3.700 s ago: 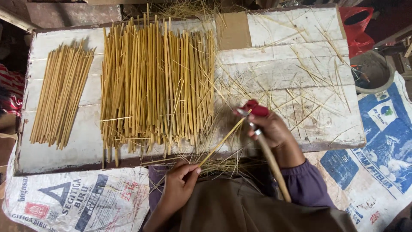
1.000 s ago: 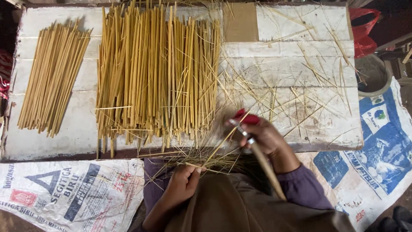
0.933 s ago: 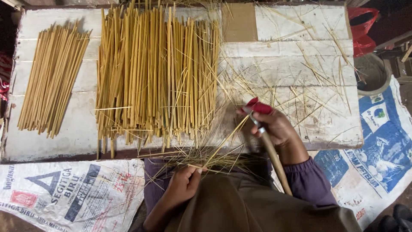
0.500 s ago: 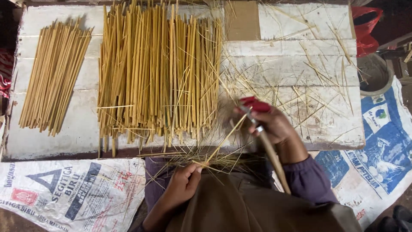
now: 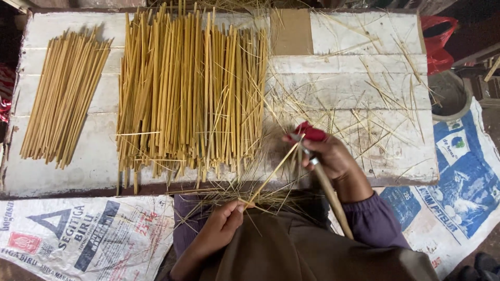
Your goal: Stripping the outer layer from long thin sticks using a handheld knife
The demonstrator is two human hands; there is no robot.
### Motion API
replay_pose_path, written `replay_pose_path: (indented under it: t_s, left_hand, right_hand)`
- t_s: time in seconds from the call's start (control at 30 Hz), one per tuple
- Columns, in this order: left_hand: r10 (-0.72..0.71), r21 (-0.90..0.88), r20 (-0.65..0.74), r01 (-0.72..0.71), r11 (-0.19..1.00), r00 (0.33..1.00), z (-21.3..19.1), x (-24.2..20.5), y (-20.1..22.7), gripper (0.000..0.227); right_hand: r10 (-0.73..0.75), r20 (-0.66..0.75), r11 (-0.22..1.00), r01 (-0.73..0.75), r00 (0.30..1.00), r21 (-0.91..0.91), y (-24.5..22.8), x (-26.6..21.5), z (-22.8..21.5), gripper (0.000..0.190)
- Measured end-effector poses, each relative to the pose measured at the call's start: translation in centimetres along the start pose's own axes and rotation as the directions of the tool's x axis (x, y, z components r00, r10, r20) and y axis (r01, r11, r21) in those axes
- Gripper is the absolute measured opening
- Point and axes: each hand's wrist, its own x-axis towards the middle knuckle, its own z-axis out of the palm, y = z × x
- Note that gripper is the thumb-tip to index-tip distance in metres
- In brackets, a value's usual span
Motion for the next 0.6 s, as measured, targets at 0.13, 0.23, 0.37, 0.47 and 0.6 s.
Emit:
replay_pose_path:
  t_s: [0.13,0.23,0.37,0.47,0.6]
  left_hand:
    - [0.04,-0.153,0.024,-0.035,0.988,0.999,0.3,0.8,0.3,0.041]
    - [-0.026,-0.376,0.077,0.053,0.925,0.997,0.6,1.8,-1.7,0.039]
    - [-0.015,-0.454,0.159,0.087,0.887,0.987,0.1,1.3,-1.2,0.04]
    - [-0.022,-0.381,0.185,0.092,0.92,0.983,-0.9,0.4,-0.9,0.041]
    - [0.023,-0.159,0.048,-0.015,0.987,0.999,-1.0,-0.6,-0.6,0.037]
  right_hand:
    - [-0.103,0.025,0.992,0.105,0.994,-0.071,2.3,-0.5,1.6,0.056]
    - [0.268,0.094,0.959,-0.275,0.959,0.068,9.1,-1.4,4.3,0.08]
    - [0.238,0.173,0.971,-0.229,0.956,-0.069,8.9,-0.6,0.5,0.05]
    - [0.087,0.099,0.996,-0.083,0.991,-0.043,3.1,-0.3,0.2,0.049]
    - [-0.102,-0.093,0.993,0.106,0.99,0.046,-0.8,0.3,-3.3,0.054]
